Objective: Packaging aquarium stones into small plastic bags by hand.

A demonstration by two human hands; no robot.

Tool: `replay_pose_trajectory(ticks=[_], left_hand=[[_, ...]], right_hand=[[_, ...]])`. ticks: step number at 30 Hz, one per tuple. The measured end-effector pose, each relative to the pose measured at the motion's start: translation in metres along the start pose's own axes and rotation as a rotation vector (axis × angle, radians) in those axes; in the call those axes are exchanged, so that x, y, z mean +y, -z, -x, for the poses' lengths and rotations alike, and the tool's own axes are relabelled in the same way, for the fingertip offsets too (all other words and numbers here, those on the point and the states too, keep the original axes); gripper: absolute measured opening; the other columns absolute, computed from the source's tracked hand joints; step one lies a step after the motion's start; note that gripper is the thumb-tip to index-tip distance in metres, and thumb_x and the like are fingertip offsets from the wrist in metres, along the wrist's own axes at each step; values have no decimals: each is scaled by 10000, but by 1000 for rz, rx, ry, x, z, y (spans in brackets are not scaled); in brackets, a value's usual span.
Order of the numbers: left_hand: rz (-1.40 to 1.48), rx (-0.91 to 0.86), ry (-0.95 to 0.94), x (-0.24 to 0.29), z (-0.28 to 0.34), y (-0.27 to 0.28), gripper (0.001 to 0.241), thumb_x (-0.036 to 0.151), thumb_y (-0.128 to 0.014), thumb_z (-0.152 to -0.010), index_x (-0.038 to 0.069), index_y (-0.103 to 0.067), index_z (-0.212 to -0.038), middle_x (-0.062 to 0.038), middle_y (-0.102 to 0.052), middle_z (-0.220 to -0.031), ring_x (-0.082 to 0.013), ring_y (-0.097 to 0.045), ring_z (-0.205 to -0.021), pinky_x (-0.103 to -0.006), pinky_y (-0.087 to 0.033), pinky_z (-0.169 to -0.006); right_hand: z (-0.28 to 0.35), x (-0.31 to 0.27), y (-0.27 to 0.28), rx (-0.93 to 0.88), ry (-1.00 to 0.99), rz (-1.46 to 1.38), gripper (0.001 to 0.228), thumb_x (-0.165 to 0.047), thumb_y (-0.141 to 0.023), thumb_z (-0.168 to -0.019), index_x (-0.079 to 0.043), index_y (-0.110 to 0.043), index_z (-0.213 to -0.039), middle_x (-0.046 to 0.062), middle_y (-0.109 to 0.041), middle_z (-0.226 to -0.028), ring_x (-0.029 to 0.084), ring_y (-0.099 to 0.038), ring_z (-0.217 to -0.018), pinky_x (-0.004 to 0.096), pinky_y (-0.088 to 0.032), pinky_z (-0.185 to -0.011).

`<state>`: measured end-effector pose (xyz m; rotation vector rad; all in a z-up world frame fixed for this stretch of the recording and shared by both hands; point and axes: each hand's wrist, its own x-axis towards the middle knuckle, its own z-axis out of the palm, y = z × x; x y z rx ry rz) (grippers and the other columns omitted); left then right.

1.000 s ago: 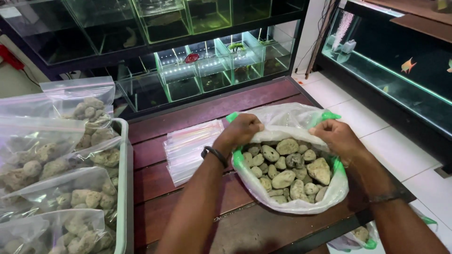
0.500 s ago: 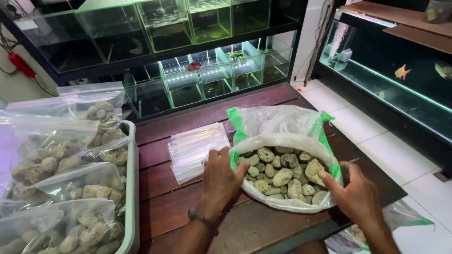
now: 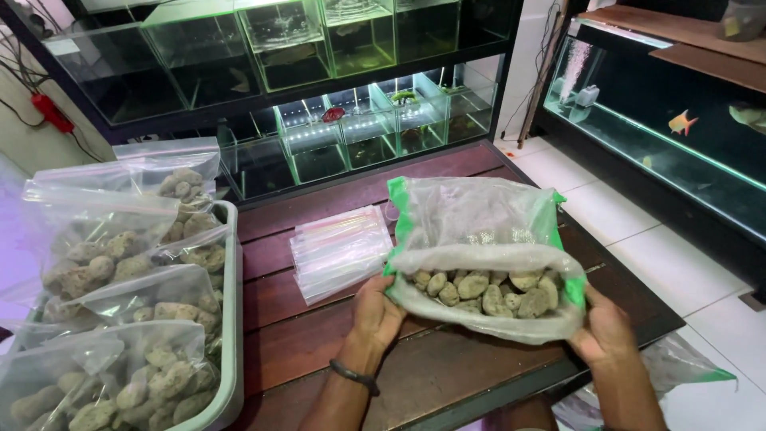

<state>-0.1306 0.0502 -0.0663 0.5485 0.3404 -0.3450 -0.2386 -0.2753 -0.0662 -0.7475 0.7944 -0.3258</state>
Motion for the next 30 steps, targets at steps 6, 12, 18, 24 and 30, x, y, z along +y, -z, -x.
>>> replay_pose_trajectory(ticks=[6, 12, 18, 24, 30], left_hand=[[-811, 329, -226, 7, 61, -55, 370, 225, -499, -825, 83, -638, -1138, -78, -664, -963, -228, -616, -861, -385, -460, -665], [-1563, -44, -1095, 16, 65, -37, 668, 373, -694, -774, 75, -521, -1347, -222, -407, -1431, -378, -476, -1242, -496, -565, -904], [-1785, -336, -1358, 3, -47, -11, 123, 293, -667, -975, 265, -762, -1047, 17, -736, -919, -234, -731, -923, -377, -560, -787], [-1573, -272, -627, 26, -61, -87, 228, 356, -668, -903, 164, -779, -960, -95, -776, -883, -343, -752, -948, -465, -583, -797], [-1717, -327, -573, 47, -49, -121, 419, 385, -668, -909, 23, -684, -1119, -278, -714, -1130, -473, -639, -1183, -584, -493, -1020]], right_hand=[[-9, 21, -8, 57, 546, 522, 274, -305, -552, -1094, -93, -639, -945, 15, -568, -755, 123, -479, -652, 327, -367, -516], [82, -8, -27, -125, 1382, 1040, 627, -124, -694, -887, 49, -463, -1444, 289, -523, -1255, 373, -596, -1002, 459, -549, -807], [-56, -7, -15, -112, 1911, 1295, 168, -270, -723, -957, -280, -785, -1112, -31, -720, -940, 186, -708, -917, 318, -597, -813], [2, -48, -97, -316, 435, 721, 163, -175, -676, -960, -50, -712, -1059, 109, -725, -829, 187, -678, -694, 381, -557, -590], [-35, -62, -102, -310, 279, 801, 170, -182, -708, -900, -22, -711, -958, 226, -721, -817, 304, -715, -654, 504, -556, -515]])
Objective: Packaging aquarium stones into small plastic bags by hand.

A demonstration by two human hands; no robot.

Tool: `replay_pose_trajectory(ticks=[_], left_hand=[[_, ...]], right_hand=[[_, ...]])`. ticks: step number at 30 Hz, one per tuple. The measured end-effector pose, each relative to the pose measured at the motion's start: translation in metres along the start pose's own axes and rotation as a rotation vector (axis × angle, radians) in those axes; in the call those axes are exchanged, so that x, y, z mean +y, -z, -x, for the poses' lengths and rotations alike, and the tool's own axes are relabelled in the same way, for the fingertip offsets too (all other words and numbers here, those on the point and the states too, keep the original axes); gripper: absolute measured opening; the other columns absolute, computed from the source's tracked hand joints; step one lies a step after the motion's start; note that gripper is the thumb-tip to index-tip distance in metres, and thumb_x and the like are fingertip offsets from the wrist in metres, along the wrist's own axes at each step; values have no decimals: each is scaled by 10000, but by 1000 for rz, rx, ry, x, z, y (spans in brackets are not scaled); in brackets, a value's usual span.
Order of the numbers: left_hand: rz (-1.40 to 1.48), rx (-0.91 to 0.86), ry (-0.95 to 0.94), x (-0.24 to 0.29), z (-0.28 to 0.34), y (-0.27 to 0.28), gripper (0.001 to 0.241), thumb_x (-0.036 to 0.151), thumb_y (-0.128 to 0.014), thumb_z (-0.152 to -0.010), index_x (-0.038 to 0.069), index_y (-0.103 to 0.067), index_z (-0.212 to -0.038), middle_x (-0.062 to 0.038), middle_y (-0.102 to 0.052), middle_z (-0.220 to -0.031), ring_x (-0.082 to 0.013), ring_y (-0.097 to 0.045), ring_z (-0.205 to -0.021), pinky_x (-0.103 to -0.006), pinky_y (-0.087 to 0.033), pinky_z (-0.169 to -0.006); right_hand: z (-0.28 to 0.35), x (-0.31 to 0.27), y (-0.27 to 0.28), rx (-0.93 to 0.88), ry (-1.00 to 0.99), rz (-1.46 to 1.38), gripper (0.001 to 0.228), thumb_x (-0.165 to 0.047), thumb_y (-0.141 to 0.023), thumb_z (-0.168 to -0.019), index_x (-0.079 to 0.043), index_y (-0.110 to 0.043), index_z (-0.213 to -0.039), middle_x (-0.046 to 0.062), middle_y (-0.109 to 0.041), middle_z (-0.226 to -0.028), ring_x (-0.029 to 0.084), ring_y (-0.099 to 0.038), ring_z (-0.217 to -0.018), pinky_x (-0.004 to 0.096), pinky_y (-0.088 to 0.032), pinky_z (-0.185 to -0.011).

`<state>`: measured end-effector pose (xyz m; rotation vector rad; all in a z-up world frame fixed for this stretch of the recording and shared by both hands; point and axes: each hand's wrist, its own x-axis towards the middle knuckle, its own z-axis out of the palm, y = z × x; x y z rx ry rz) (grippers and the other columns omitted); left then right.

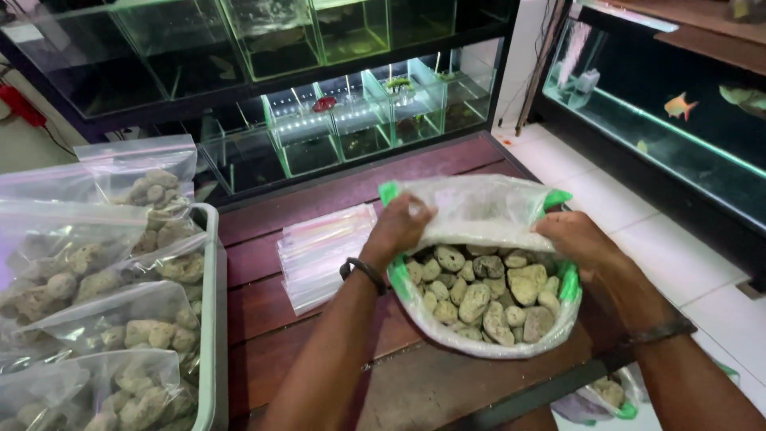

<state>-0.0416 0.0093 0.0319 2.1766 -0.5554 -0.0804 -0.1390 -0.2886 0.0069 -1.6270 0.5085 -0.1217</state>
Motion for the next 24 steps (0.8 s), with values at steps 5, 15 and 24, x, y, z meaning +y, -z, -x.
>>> replay_pose_trajectory(ticks=[5, 15, 24], left_hand=[[-168, 217, -478, -13, 21, -21, 358, 372, -797, -797, 179, -706, -1084, -112, -672, -1003, -402, -708, -951, -493, -583, -856], [-468, 295, 38, -99, 75, 16, 136, 100, -567, -891, 109, -674, -808, -144, -679, -862, -357, -622, -748, -519, -466, -665], [-480, 257, 507, -118, 132, 70, 504, 428, -863, -795, 134, -615, -1122, -196, -593, -1242, -417, -591, -1147, -553, -429, -1035]], right_hand=[[-7, 14, -1, 85, 118, 135, 189, -202, -675, -911, -19, -709, -940, 170, -646, -791, 271, -637, -719, 439, -519, -597], [96, 7, -8, 522, 736, 849, 284, -224, -621, -1083, -15, -698, -1259, 209, -677, -1141, 325, -609, -976, 454, -492, -830], [242, 86, -132, 332, 972, 374, 181, -224, -730, -852, -125, -785, -993, 40, -785, -981, 179, -742, -919, 307, -562, -906]])
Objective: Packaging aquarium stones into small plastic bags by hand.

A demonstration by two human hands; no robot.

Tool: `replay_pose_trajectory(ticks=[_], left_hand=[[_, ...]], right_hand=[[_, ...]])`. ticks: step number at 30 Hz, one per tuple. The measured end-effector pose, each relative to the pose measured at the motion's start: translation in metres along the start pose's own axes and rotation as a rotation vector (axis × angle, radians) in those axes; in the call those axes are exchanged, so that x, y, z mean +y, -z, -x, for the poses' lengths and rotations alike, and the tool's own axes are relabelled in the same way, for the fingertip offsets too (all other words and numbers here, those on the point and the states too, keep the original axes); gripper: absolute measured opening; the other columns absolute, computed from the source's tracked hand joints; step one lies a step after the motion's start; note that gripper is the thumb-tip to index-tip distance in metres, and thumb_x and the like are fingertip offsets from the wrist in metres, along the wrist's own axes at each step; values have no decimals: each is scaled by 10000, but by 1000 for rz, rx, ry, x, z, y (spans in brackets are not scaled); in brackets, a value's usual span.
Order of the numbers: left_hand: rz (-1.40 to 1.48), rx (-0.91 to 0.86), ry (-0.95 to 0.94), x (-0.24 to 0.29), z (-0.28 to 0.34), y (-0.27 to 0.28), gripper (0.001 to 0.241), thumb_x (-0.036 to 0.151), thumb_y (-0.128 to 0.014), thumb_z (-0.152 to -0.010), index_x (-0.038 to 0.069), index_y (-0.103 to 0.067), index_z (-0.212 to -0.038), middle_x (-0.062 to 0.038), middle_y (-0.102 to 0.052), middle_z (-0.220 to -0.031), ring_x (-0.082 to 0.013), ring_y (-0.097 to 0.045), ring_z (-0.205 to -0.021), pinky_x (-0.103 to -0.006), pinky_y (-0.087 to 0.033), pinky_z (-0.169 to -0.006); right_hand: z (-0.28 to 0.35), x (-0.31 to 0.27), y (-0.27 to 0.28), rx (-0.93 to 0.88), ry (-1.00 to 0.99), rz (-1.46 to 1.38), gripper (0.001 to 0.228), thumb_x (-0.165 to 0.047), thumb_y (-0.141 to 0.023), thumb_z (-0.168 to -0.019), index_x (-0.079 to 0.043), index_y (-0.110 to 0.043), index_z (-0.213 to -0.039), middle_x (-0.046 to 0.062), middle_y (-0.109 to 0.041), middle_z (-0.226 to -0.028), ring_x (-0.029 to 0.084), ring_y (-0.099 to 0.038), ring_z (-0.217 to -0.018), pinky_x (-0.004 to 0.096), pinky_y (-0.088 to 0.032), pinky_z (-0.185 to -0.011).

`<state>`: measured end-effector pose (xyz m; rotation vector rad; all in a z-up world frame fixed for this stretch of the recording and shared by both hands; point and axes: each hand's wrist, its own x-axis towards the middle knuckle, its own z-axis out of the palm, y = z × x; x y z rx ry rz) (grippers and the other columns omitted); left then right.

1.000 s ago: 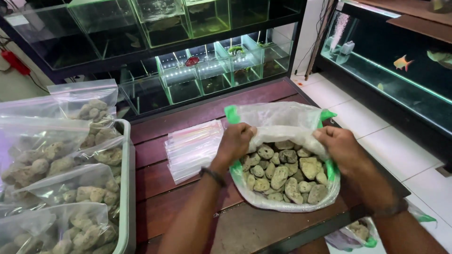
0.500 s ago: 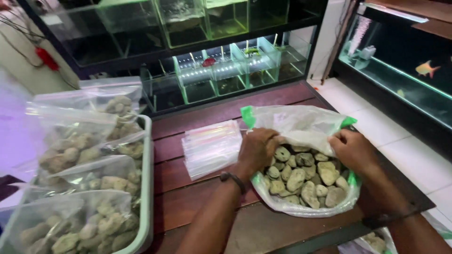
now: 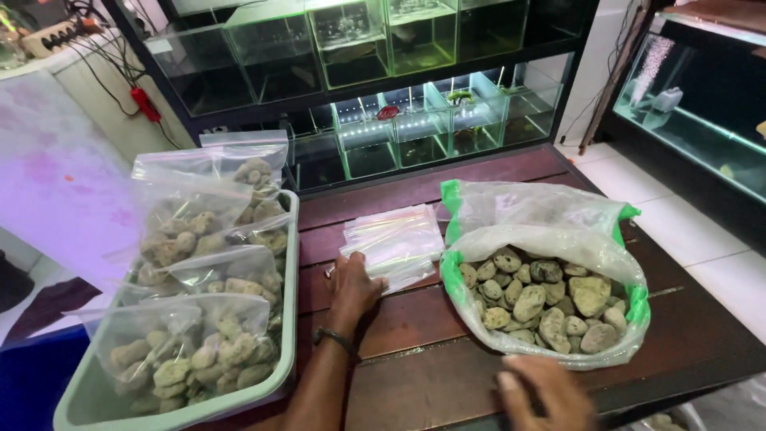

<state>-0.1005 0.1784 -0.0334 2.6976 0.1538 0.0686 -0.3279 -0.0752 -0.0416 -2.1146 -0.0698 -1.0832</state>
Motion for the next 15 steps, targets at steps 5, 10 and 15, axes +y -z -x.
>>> replay_pose_trajectory(ticks=[5, 10, 15], left_hand=[[280, 30, 132, 11, 8, 17, 606, 358, -891, -783, 142, -510, -1202, -144, -411, -1355, -355, -568, -1133, -480, -559, -918], [360, 273, 142, -11, -11, -2, 447, 236, -841, -762, 123, -550, -1082, -103, -724, -1057, -382, -695, -933, -512, -513, -795], [589, 377, 50, -11, 1, 10, 586, 147, -848, -793, 9, -581, -1295, -213, -749, -1002, -413, -733, -1005, -510, -564, -856]], right_hand=[[-29, -29, -34, -150, 63, -162, 163, -187, -677, -906, -65, -753, -983, 65, -753, -929, 199, -731, -848, 320, -550, -819], [-75, -35, -73, -359, 97, -88, 184, -190, -695, -911, -88, -720, -1062, 81, -728, -938, 200, -722, -783, 325, -595, -701], [-108, 0, -153, -523, -24, 154, 319, -350, -732, -883, -131, -724, -1115, 142, -688, -1023, 425, -725, -926, 586, -607, -779]])
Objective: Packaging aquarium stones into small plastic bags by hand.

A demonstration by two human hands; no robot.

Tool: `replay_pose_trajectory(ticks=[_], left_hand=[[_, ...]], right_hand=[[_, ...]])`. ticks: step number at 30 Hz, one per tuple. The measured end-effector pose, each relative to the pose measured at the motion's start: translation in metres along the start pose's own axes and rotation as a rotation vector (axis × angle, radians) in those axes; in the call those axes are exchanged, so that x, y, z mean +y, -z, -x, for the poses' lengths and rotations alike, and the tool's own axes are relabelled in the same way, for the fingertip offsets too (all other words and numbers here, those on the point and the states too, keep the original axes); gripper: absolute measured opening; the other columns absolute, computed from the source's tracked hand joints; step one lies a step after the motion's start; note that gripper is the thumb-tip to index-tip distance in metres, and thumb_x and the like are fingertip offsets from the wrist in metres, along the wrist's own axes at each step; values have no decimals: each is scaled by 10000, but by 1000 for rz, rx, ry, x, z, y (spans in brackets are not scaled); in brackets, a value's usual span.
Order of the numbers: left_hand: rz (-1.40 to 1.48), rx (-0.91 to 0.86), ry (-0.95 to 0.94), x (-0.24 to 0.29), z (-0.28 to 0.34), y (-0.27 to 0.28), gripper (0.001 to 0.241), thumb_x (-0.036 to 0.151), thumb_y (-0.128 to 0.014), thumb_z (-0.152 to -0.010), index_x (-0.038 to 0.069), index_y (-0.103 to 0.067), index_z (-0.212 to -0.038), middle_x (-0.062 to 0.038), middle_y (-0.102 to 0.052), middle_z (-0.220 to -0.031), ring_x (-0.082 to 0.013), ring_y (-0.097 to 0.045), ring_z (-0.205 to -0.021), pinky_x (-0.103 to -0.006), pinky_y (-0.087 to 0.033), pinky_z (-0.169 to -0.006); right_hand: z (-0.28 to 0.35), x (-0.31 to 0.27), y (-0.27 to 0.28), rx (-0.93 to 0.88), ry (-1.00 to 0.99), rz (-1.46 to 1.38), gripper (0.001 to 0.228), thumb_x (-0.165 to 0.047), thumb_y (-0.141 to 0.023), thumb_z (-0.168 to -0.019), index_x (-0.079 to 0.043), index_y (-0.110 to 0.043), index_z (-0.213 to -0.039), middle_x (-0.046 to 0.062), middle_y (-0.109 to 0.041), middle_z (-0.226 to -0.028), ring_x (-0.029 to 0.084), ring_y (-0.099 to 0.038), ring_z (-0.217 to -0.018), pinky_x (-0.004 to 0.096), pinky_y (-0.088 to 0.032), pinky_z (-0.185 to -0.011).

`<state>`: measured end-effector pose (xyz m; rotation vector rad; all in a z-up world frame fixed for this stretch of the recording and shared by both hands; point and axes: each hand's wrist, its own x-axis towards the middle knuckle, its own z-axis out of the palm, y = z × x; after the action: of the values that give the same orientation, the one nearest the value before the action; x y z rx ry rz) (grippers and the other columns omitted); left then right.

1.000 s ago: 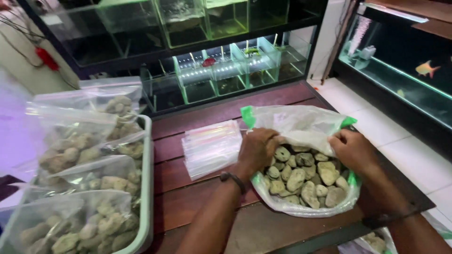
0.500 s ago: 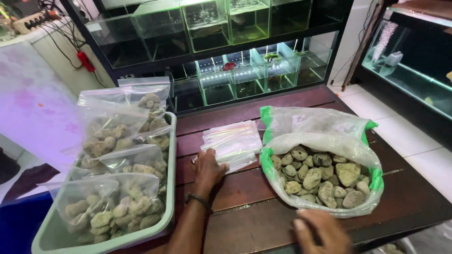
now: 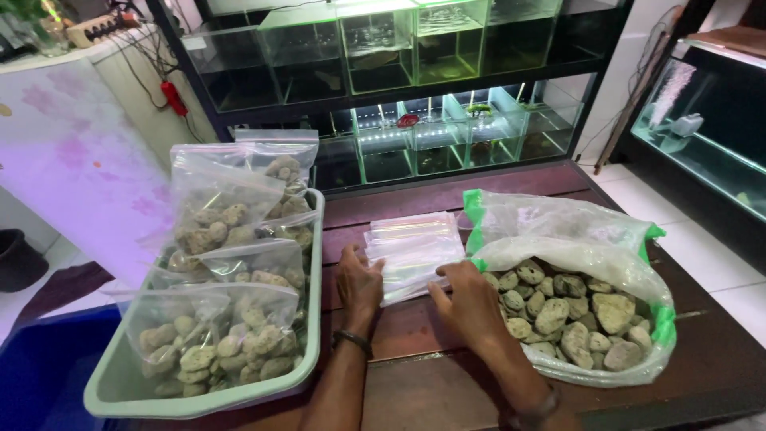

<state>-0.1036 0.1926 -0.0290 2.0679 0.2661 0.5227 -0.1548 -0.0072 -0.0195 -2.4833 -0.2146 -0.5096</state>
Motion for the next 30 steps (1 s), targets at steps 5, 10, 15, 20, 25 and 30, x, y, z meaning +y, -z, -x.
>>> replay_pose_trajectory(ticks=[5, 10, 15, 20, 25, 30], left_hand=[[-105, -162, 50, -11, 2, 1, 670, 222, -917, -699, 70, -608, -1273, -146, -752, -1025, -401, -723, -1063, -530, -569, -908], [-23, -41, 15, -21, -8, 1, 544, 85, -861, -735, 62, -640, -1233, -114, -773, -896, -350, -762, -927, -471, -592, -809], [244, 23, 93, -35, -21, -12, 565, 109, -807, -731, 28, -679, -1276, -53, -690, -792, -189, -700, -820, -322, -556, -785], [291, 0, 193, -22, -14, -13, 399, 270, -851, -681, 152, -803, -1059, -36, -748, -852, -166, -728, -876, -308, -560, -778], [528, 6, 179, -3, -5, -8, 419, 183, -921, -711, 80, -773, -1089, -102, -765, -889, -163, -748, -796, -308, -582, -741], [814, -174, 117, 13, 7, 3, 687, 29, -785, -801, -36, -522, -1432, -252, -767, -1007, -214, -683, -967, -350, -561, -916]], right_hand=[[-20, -7, -26, -130, -82, 107, 504, -361, -743, -877, -62, -647, -1271, 219, -651, -1172, 481, -678, -1079, 616, -587, -868], [-14, -11, -35, -51, -73, 120, 508, -310, -710, -912, -69, -606, -1347, 208, -632, -1259, 465, -626, -1188, 595, -589, -912], [-11, -4, -35, 40, -29, 57, 559, -340, -708, -877, -120, -594, -1377, 146, -622, -1269, 417, -637, -1177, 530, -578, -954], [-8, 1, -39, 53, 8, 52, 490, -350, -716, -883, -118, -641, -1308, 138, -644, -1235, 405, -663, -1129, 526, -586, -916], [-9, 11, -50, 36, 44, 97, 470, -399, -726, -867, -162, -674, -1270, 96, -646, -1228, 355, -672, -1131, 473, -580, -929], [-7, 1, -39, 151, 65, -55, 514, -280, -722, -880, -78, -608, -1338, 171, -628, -1237, 427, -653, -1135, 524, -552, -954]])
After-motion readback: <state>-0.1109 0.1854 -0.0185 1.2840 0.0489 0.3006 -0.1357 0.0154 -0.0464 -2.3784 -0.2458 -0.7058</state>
